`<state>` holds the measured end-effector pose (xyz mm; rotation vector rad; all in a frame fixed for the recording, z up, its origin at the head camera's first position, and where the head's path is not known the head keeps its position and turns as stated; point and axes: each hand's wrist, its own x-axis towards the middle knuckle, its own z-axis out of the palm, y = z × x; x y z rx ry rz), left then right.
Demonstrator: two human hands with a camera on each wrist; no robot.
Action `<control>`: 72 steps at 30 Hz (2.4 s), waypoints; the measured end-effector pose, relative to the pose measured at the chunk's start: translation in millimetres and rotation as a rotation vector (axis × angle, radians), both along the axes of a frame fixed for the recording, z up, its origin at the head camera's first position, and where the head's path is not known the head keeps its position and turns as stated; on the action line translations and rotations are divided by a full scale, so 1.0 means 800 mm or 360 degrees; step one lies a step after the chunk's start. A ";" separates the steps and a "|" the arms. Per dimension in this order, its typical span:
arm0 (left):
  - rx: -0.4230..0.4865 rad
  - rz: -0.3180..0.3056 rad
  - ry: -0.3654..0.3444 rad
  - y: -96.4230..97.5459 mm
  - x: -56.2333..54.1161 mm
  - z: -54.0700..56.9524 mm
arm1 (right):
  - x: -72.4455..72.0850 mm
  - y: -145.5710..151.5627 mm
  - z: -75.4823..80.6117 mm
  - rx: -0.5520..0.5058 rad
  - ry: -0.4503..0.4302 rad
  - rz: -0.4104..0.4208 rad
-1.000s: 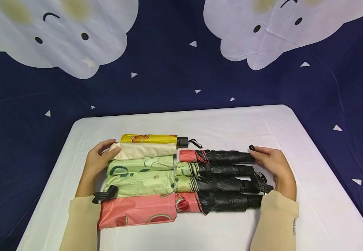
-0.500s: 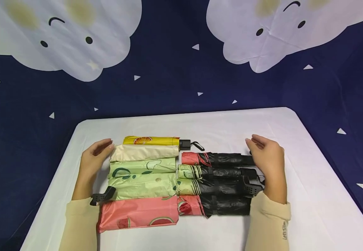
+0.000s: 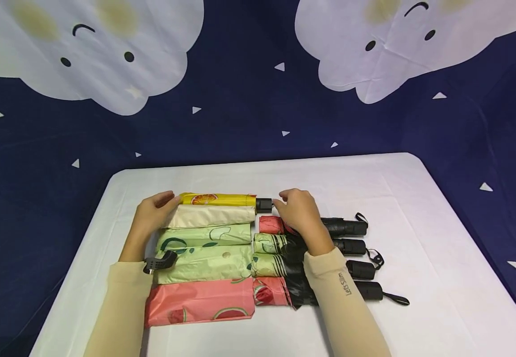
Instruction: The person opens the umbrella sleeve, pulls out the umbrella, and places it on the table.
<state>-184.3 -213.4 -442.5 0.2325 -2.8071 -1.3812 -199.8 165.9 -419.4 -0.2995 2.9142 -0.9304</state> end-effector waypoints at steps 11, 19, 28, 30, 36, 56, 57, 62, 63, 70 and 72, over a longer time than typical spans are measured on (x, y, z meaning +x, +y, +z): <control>-0.0031 0.0000 -0.0013 0.014 -0.004 -0.016 | 0.001 -0.027 -0.029 -0.0003 -0.0149 0.0031; 0.0078 0.0065 0.0005 0.015 -0.005 -0.017 | 0.003 -0.029 -0.032 -0.0163 -0.0164 -0.0012; 0.0192 0.0056 0.0071 0.017 -0.005 -0.015 | 0.002 -0.028 -0.040 -0.0381 -0.0117 -0.0154; 0.0210 0.0066 0.0128 0.019 -0.005 -0.013 | 0.003 -0.028 -0.041 -0.0476 -0.0114 -0.0224; 0.0223 0.0081 0.0325 0.026 -0.002 -0.004 | 0.005 -0.032 -0.038 -0.0835 -0.0114 -0.0391; 0.1233 -0.0188 0.0633 0.039 0.031 0.046 | 0.037 0.027 0.025 -0.1536 -0.0067 -0.0214; 0.1256 -0.0245 0.0618 0.038 0.033 0.047 | 0.039 0.031 0.027 -0.1538 -0.0064 -0.0169; 0.1326 -0.0466 0.0554 0.035 0.041 0.051 | 0.043 0.044 0.033 -0.1631 -0.0074 0.0004; 0.1323 -0.0504 0.0542 0.035 0.041 0.051 | 0.044 0.045 0.033 -0.1637 -0.0084 0.0032; 0.1275 -0.0609 0.0497 0.034 0.044 0.049 | 0.047 0.047 0.035 -0.1517 -0.0093 0.0122; 0.1269 -0.0608 0.0499 0.033 0.044 0.050 | 0.047 0.048 0.035 -0.1489 -0.0088 0.0148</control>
